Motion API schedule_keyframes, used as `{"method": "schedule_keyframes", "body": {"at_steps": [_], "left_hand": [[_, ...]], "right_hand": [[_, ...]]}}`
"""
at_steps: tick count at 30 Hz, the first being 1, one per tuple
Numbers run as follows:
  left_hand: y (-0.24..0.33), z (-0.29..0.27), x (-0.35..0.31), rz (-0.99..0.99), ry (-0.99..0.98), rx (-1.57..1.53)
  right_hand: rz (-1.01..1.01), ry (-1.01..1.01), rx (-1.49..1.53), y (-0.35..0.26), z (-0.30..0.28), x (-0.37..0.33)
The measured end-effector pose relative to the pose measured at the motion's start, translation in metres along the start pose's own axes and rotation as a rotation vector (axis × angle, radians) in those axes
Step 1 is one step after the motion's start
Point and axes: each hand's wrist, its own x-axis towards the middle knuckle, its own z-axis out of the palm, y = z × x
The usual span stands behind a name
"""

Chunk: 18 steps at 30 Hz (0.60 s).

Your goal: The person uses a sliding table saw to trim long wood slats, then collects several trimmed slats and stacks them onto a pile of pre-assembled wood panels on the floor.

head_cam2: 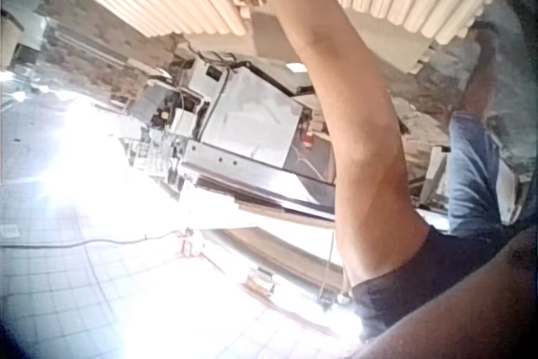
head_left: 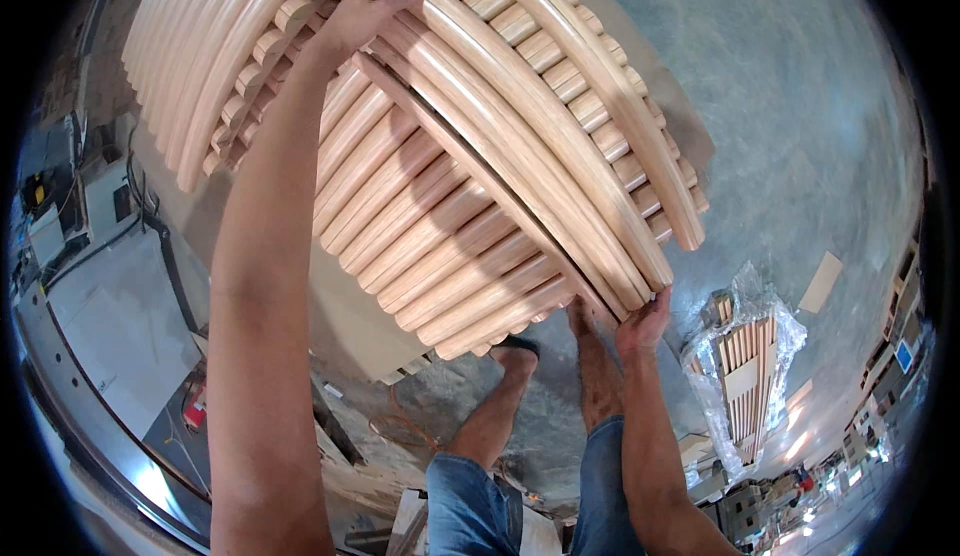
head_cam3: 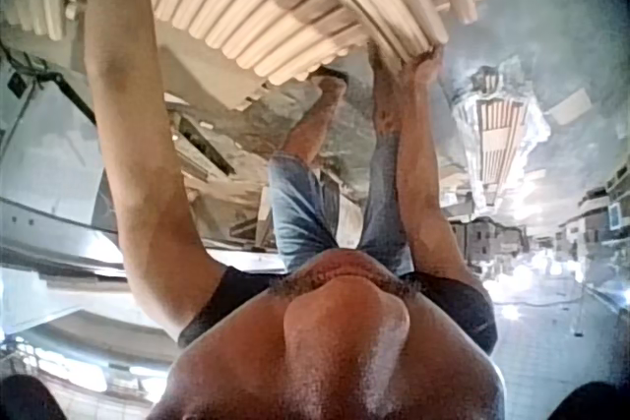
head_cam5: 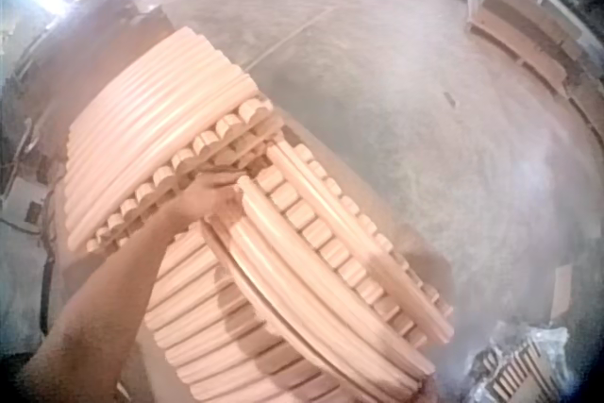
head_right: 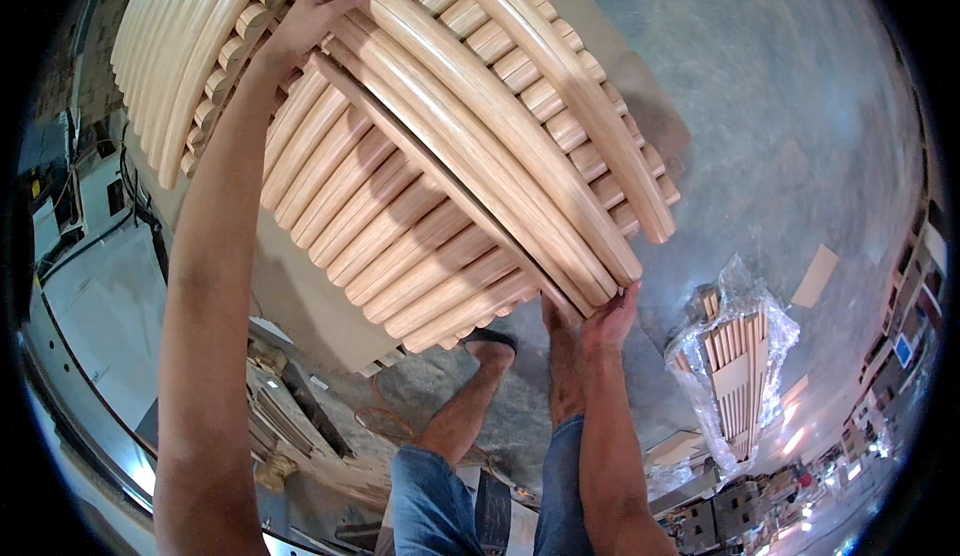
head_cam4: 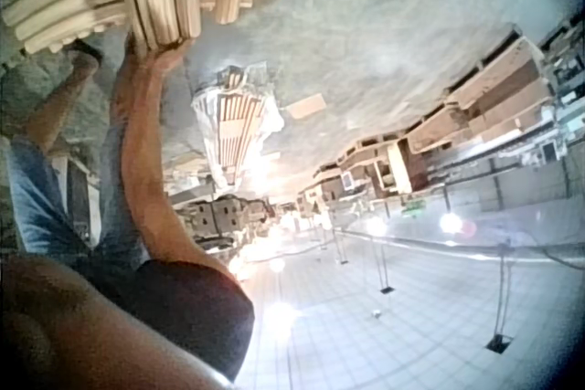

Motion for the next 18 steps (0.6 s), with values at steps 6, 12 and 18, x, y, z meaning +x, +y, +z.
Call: {"method": "schedule_keyframes", "body": {"at_steps": [6,12,18], "left_hand": [[0.010,0.020,-0.034,0.145,0.376,0.475],[0.029,0.132,-0.142,-0.433,0.662,0.221],[0.058,0.195,-0.145,-0.517,0.725,-0.101]], "right_hand": [[0.018,-0.013,0.034,0.000,-0.005,0.002],[0.035,-0.103,0.024,-0.008,-0.010,0.002],[0.025,-0.142,0.007,-0.012,0.015,-0.013]]}}
